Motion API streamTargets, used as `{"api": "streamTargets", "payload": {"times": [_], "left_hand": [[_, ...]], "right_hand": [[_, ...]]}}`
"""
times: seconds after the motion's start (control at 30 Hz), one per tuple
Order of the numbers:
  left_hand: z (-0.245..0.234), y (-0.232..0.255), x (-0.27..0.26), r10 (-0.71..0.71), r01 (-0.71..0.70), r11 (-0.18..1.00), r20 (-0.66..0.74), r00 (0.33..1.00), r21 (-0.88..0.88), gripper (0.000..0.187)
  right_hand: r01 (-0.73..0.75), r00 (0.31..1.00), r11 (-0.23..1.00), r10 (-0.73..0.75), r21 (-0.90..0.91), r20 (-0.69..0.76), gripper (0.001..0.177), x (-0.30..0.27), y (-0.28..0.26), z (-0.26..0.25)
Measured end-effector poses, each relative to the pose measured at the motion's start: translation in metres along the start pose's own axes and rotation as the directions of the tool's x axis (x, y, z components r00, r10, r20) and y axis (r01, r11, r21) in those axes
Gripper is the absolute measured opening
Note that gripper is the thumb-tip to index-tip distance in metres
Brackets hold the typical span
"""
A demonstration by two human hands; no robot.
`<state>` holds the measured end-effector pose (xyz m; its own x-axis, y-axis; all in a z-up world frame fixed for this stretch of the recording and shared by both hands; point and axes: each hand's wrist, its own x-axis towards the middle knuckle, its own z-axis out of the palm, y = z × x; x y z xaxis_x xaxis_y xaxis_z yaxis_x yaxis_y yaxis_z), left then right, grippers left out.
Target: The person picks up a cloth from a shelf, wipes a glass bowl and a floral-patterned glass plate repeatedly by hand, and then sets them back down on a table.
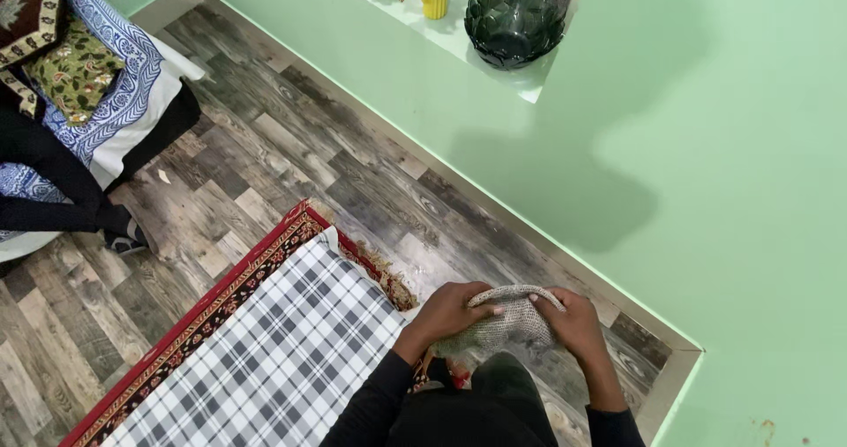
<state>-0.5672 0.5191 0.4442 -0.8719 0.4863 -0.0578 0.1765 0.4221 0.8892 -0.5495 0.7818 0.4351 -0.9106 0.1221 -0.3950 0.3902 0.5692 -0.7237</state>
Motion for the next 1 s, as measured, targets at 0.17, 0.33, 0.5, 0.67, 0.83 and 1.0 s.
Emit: {"api": "streamTargets", "payload": {"times": [0.17, 0.33, 0.5, 0.67, 0.83, 1.0], "left_hand": [[-0.032, 0.001, 0.065, -0.205, 0.205, 0.979, 0.051, 0.977, 0.014, 0.036], [-0.042, -0.023, 0.137, -0.188, 0.145, 0.968, -0.214, 0.959, -0.205, 0.038], [-0.061, -0.021, 0.223, -0.164, 0.074, 0.963, -0.348, 0.923, -0.259, 0.042], [-0.080, -0.010, 0.294, -0.220, 0.113, 0.934, -0.297, 0.929, -0.339, 0.043], [-0.105, -0.017, 0.342, -0.169, 0.069, 0.944, -0.296, 0.940, -0.321, 0.040], [-0.149, -0.047, 0.403, -0.367, 0.094, 0.827, -0.407, 0.836, -0.554, 0.037]], "right_hand": [[-0.070, 0.994, 0.882, 0.023, 0.466, 0.104, 0.034, 0.077, -0.025, -0.008], [-0.080, 0.977, 0.838, -0.042, 0.540, 0.209, 0.045, 0.165, -0.059, -0.014], [0.055, 0.907, 0.938, -0.190, 0.342, 0.376, 0.069, 0.241, -0.118, -0.042], [0.170, 0.862, 0.957, -0.260, 0.235, 0.436, 0.070, 0.304, -0.137, -0.074], [0.138, 0.844, 0.939, -0.278, 0.316, 0.458, 0.059, 0.354, -0.147, -0.083], [0.020, 0.949, 0.879, -0.167, 0.477, 0.267, 0.058, 0.388, -0.181, -0.081]]}}
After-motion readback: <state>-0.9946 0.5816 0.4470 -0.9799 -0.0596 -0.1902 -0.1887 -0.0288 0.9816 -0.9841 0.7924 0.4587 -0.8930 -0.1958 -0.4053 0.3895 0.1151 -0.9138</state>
